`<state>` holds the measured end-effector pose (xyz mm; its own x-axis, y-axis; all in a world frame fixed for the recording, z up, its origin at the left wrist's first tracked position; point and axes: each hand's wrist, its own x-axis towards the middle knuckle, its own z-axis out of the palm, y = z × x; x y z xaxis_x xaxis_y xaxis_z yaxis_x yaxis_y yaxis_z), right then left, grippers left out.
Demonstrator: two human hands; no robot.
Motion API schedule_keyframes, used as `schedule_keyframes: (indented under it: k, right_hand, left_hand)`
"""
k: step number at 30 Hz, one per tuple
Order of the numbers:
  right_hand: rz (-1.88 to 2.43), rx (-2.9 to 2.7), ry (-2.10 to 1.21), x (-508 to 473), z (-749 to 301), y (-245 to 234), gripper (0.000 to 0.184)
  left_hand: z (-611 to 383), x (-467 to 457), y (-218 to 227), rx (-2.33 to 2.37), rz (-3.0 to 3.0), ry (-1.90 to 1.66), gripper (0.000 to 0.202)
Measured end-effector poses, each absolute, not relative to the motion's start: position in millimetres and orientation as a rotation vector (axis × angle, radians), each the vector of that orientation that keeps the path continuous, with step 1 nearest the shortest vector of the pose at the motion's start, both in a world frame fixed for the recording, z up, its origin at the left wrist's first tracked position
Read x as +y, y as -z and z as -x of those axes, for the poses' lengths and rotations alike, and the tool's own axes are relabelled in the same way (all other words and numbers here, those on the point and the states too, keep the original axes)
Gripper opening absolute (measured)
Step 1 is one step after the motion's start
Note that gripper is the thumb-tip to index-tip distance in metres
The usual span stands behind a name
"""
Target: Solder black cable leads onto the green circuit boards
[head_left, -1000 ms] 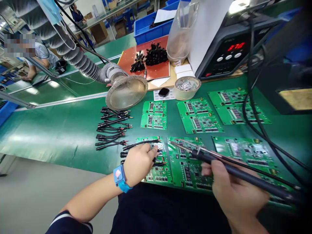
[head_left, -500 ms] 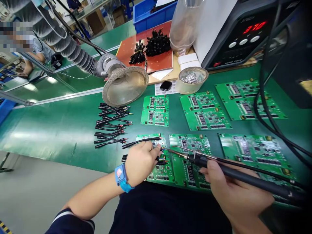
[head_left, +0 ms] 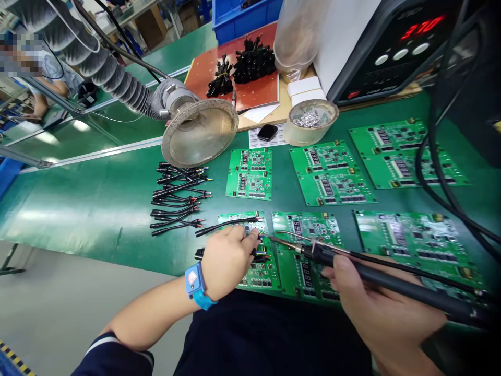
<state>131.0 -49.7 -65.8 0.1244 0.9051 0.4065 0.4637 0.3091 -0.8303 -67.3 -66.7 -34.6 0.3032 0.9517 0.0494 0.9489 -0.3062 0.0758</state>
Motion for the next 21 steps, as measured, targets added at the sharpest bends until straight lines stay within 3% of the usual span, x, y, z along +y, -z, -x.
schedule_keyframes:
  k: [15,21]
  right_hand:
    - [1.349,-1.445,-0.532,-46.0,-126.3,62.7,0.010]
    - [1.398,-1.397,-0.518,-46.6,-124.1,63.4,0.009]
  left_hand:
    - [67.3,-65.4,31.6,1.837,-2.462,-0.084,0.027]
    - [62.8,-63.1,24.1,1.823,-2.450,0.108,0.032]
